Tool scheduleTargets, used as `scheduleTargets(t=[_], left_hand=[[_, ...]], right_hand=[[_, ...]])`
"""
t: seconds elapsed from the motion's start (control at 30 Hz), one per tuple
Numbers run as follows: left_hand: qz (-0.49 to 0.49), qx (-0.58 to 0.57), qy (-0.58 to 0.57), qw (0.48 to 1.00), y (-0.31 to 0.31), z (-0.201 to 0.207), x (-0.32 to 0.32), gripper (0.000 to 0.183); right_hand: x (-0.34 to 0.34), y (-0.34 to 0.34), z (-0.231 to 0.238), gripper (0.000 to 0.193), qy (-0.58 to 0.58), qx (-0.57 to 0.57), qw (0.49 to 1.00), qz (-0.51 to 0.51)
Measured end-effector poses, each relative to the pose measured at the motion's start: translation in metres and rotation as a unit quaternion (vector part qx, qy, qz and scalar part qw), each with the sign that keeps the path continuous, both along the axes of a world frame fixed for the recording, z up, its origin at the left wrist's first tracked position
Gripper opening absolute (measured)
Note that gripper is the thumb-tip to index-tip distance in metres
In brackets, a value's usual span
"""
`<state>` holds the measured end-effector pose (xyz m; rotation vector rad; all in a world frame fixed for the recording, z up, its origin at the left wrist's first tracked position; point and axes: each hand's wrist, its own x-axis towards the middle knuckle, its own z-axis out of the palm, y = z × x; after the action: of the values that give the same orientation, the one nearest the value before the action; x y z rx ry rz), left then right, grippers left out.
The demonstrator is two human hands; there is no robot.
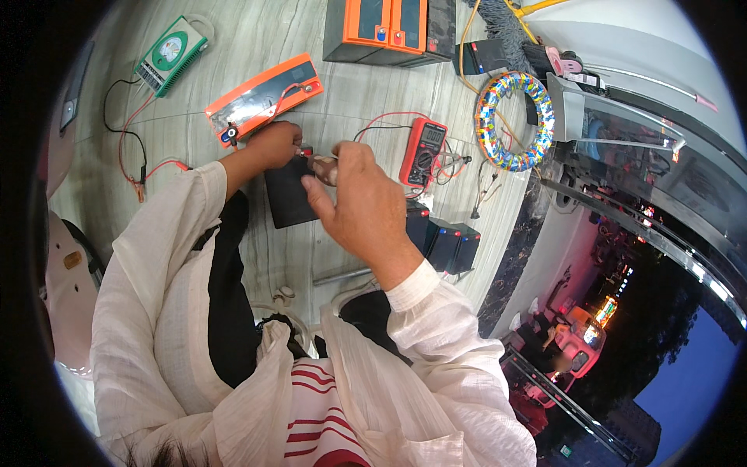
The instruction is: The person retrieves a wipe, walks through a showroom of electric scooters, and sits on the floor. They then use a screwdriver and multimeter to connect wires and test several small batteries.
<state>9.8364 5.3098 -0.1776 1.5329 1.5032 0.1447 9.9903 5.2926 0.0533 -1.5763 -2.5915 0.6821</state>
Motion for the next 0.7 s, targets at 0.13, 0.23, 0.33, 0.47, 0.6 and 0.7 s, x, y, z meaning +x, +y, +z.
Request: scheduleTargets(t=[0.13,0.23,0.33,0.47,0.6,0.7], left_hand=[[0.011,-0.020,-0.006,1.000,0.002,0.006,0.003,0.015],[0.009,-0.026,-0.008,1.000,0.003,0.008,0.001,0.015],[0.002,-0.009,0.007,1.000,0.001,0.006,0.001,0.015],[0.013,-0.018,0.007,1.000,0.001,0.004,0.002,0.015],[0.017,-0.040,-0.001,0.999,0.003,0.010,0.003,0.015],[0.021,-0.036,0.004,0.999,0.001,0.015,0.002,0.015]], right_hand=[[0.004,-0.002,-0.004,0.035,0.048,-0.031,0.995,0.083],[-0.001,0.001,-0.003,0.030,-0.108,-0.031,0.993,-0.034],[-0.001,0.002,0.001,0.027,-0.027,0.028,0.999,0.015],[0.000,-0.002,-0.004,0.028,0.043,-0.009,0.997,0.060],[-0.006,0.001,0.000,0.026,0.004,-0.055,0.997,-0.051],[-0.006,0.004,0.006,0.026,0.004,-0.084,0.996,-0.004]])
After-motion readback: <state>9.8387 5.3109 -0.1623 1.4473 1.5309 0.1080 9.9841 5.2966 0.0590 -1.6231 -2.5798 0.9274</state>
